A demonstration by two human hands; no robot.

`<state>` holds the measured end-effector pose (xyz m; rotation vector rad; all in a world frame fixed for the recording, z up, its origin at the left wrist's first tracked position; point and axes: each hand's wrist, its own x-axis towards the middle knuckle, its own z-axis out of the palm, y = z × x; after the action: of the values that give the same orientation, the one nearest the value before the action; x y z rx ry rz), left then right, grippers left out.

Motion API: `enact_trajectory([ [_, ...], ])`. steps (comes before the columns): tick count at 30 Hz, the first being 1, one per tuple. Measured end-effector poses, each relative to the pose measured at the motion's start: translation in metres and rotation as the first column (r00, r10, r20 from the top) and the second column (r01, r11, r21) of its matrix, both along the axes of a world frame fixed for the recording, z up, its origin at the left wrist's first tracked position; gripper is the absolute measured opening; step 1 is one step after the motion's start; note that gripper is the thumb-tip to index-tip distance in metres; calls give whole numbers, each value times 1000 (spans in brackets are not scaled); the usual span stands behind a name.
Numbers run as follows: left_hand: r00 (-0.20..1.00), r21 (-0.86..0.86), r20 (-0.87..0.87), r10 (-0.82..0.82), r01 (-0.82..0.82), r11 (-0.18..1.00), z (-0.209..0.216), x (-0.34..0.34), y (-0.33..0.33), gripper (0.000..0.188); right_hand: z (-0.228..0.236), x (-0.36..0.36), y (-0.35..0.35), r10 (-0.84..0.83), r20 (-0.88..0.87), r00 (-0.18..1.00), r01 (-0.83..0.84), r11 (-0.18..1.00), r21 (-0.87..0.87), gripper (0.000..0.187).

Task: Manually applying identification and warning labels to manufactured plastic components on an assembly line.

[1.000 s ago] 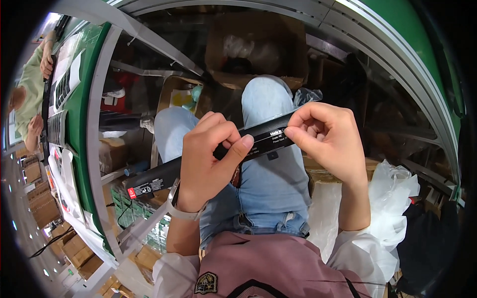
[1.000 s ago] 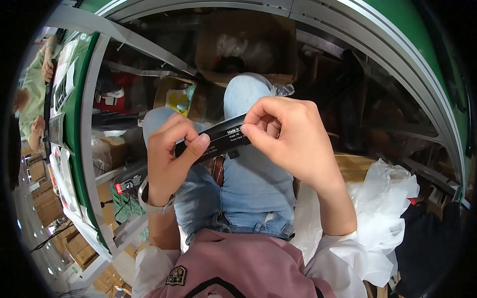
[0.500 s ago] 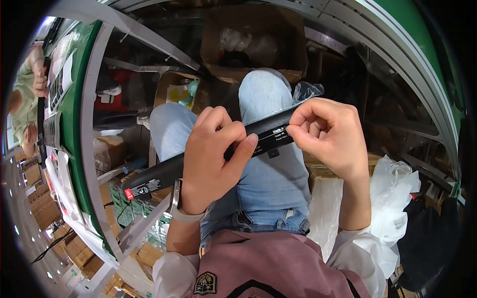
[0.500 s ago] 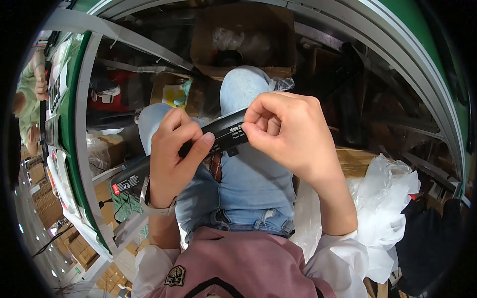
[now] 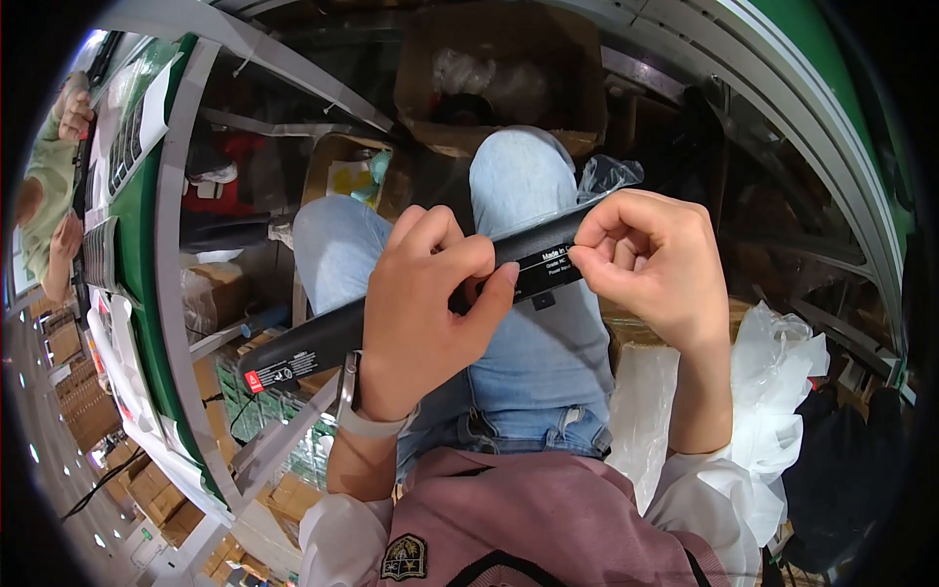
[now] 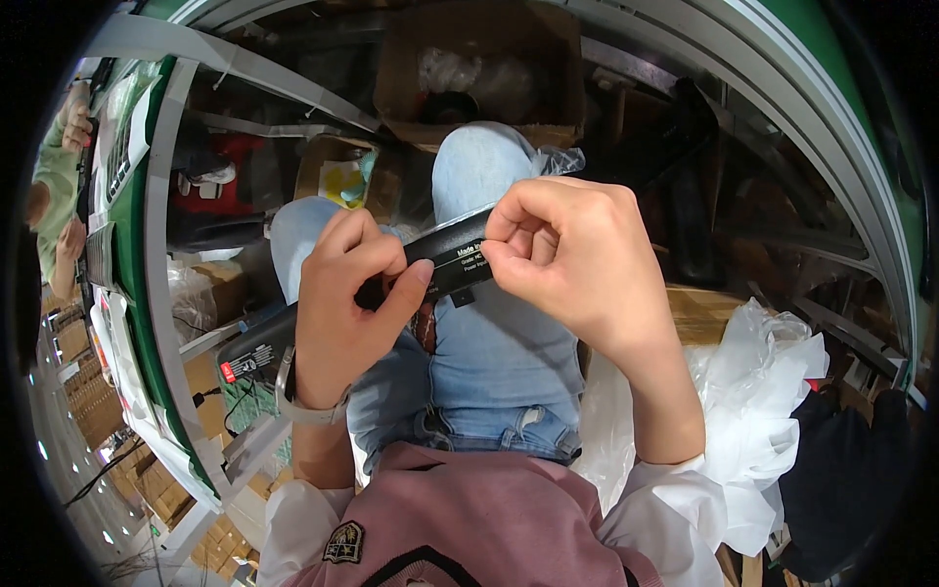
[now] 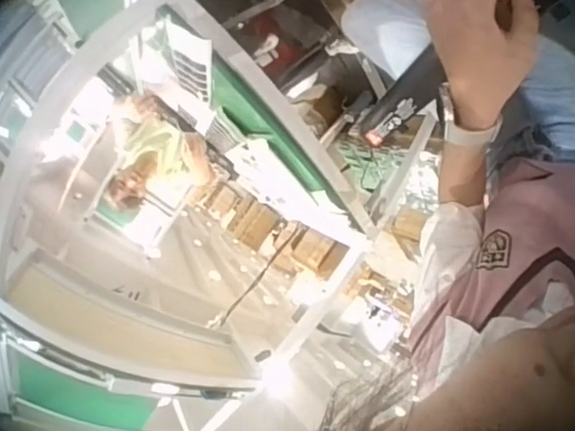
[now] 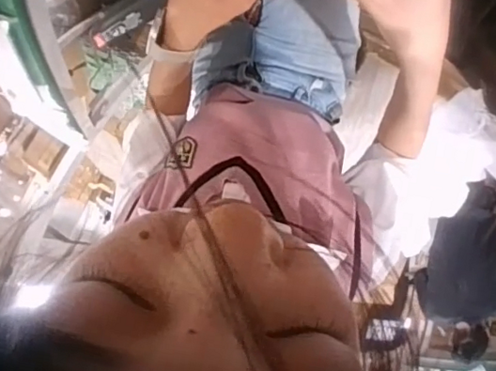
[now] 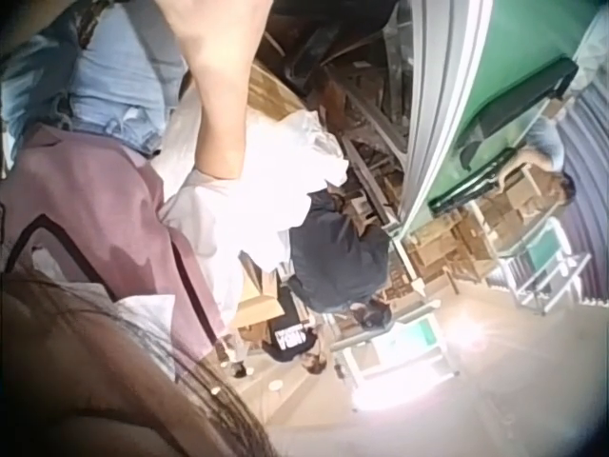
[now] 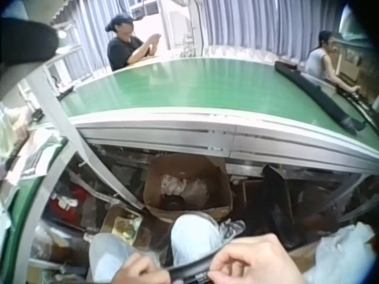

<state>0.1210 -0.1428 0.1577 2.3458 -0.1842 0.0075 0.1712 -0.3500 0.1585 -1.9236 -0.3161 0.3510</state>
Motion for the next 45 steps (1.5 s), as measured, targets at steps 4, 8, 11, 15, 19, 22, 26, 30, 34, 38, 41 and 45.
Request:
enact_trajectory([
  [4,996,1,-89,10,-10,1000,-1,2,10,41,-1,0,-3,13,1,1000,-13,1000,-20,8],
  [8,979,-84,-200,43,-61,995,-4,2,24,58,5,4,-3,20,-134,991,-20,1000,1,8],
  [11,986,-110,-162,31,-49,993,-9,4,24,57,4,5,-4,1,-242,970,-1,1000,1,8],
  [15,984,-124,-177,19,-42,991,-11,4,27,58,0,3,-2,2,-138,990,-3,1000,-8,6],
  [19,982,-126,-187,21,-45,991,-10,4,26,58,1,2,0,-20,-94,995,18,1000,-17,5],
  [22,983,-131,-185,15,-40,991,-12,4,26,58,-4,0,-1,13,2,1000,-13,1000,-21,9],
  [26,983,-152,-183,-18,-10,988,-11,6,24,57,7,0,-1,56,170,984,-25,983,-180,19],
  [30,983,-210,-184,-12,-27,977,-8,6,26,47,36,0,-3,100,350,931,226,595,-771,47],
  [34,986,-201,-165,17,-51,978,-17,14,24,35,-6,-32,9,579,506,639,-177,751,-636,45],
  [38,990,-79,-138,41,-52,995,-7,12,24,32,-11,-11,-38,422,612,669,168,716,-677,47],
  [41,990,-59,-132,46,-54,997,-8,11,28,30,-8,4,-28,488,701,520,65,796,-602,44],
  [45,988,-351,152,5,49,935,49,-16,10,16,-13,22,-12,658,631,411,-81,716,-694,39],
])
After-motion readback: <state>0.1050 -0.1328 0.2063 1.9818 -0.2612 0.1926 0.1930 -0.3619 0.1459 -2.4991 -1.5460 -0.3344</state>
